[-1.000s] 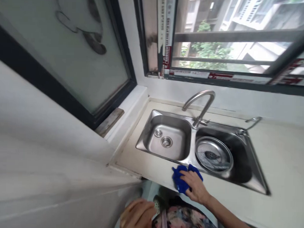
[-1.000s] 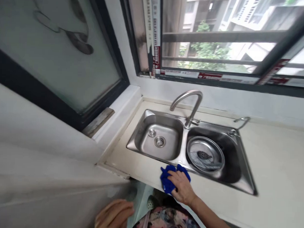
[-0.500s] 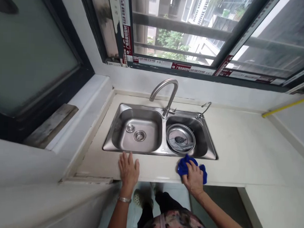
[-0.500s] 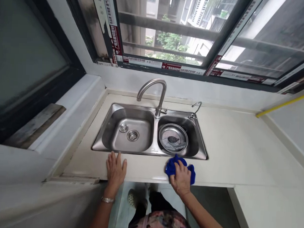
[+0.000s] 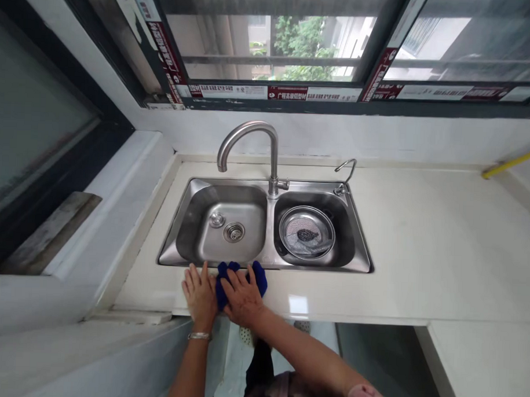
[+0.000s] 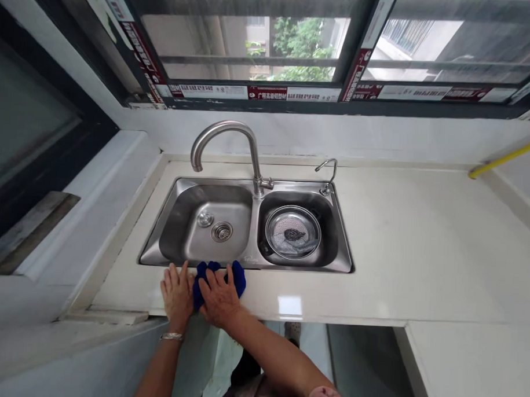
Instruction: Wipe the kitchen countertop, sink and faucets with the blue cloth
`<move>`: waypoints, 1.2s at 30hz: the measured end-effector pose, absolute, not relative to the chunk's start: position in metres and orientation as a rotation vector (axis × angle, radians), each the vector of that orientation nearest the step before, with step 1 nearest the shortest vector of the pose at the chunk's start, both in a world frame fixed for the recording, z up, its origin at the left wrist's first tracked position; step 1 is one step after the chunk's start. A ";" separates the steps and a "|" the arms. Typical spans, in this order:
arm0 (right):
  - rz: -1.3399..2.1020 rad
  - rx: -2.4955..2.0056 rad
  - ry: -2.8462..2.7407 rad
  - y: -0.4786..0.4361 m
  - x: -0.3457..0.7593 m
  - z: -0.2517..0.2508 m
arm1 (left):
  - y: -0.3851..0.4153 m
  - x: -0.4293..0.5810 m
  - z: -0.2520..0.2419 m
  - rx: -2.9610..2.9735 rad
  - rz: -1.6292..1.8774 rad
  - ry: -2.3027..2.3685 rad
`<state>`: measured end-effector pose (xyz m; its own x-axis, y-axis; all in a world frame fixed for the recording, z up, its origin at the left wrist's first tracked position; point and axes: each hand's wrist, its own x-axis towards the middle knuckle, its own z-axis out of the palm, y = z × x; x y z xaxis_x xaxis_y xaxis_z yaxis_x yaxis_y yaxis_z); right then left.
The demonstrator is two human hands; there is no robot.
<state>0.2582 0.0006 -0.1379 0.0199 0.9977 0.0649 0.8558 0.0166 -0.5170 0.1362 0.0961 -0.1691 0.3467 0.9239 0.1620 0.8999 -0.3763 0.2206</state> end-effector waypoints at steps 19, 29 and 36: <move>0.474 -2.100 -1.570 -0.096 0.418 -0.134 | 0.101 0.148 -0.158 2.499 0.337 1.823; -0.003 -2.258 -1.334 -0.244 0.523 -0.163 | 0.105 0.153 -0.151 2.470 0.290 1.840; -0.358 -2.556 -1.068 -0.326 0.582 -0.174 | 0.111 0.151 -0.152 2.472 0.315 1.792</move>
<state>0.5822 -0.3264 -0.1743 0.6845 0.6351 0.3580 0.7226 -0.6562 -0.2175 0.1514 0.1109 -0.1515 0.2984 0.9465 0.1229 0.9316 -0.3168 0.1779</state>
